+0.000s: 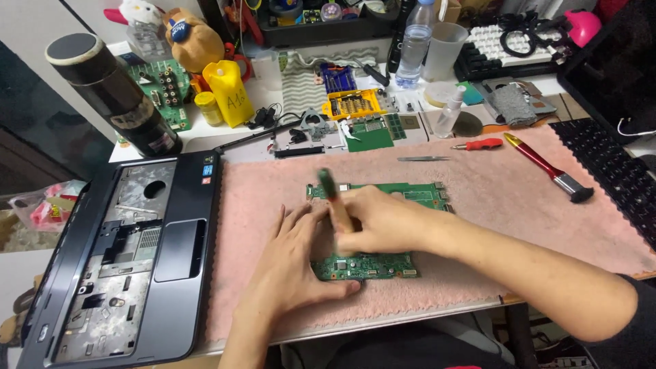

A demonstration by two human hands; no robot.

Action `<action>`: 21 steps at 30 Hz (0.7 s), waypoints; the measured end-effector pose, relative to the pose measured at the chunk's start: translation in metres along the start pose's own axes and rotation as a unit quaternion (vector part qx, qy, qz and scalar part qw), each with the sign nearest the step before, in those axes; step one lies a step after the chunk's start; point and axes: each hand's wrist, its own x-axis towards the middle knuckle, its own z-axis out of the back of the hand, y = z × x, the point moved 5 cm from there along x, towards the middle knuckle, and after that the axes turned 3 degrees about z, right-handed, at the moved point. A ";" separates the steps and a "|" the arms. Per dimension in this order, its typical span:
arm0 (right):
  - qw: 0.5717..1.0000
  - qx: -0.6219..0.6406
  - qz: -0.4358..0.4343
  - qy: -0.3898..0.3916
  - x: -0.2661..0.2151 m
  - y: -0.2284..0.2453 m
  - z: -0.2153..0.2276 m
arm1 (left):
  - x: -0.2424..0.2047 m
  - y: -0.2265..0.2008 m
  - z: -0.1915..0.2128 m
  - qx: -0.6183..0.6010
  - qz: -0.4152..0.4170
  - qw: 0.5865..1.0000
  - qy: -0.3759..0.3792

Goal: The person cleans a green laptop motherboard by brushing it with a paintbrush and then using tweezers to pick at small components. The motherboard is flipped over during the process.

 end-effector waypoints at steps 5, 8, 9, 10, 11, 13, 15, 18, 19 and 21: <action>0.978 -0.034 0.184 -0.097 0.004 -0.002 -0.001 | 0.001 -0.003 0.002 0.002 -0.010 1.000 0.003; 0.992 -0.021 0.111 -0.055 -0.001 0.008 0.002 | 0.003 -0.003 0.000 0.003 -0.019 1.000 0.000; 0.996 -0.069 -0.064 -0.002 -0.005 0.001 0.001 | 0.001 -0.002 0.000 -0.001 -0.021 1.000 -0.011; 0.996 -0.069 -0.062 0.001 -0.001 -0.011 -0.007 | 0.001 -0.002 0.002 -0.001 -0.018 1.000 -0.012; 0.987 -0.087 0.097 -0.095 0.001 -0.006 -0.006 | 0.002 -0.004 0.003 0.003 -0.025 1.000 -0.010; 0.944 -0.103 0.252 -0.186 -0.006 -0.002 -0.006 | 0.002 -0.005 0.003 0.006 -0.032 0.999 -0.008; 0.981 0.029 0.186 -0.050 -0.001 -0.007 -0.015 | 0.001 -0.002 0.000 0.026 -0.035 0.999 -0.004; 0.988 -0.141 0.046 -0.043 -0.006 -0.003 -0.010 | 0.002 -0.007 0.003 0.014 -0.046 0.998 -0.026; 0.988 -0.140 0.046 -0.042 -0.004 -0.005 -0.016 | 0.001 -0.003 0.002 0.014 -0.046 0.999 -0.026; 0.929 0.000 0.347 -0.128 -0.013 0.017 -0.018 | 0.001 0.003 -0.004 0.017 -0.042 0.999 -0.018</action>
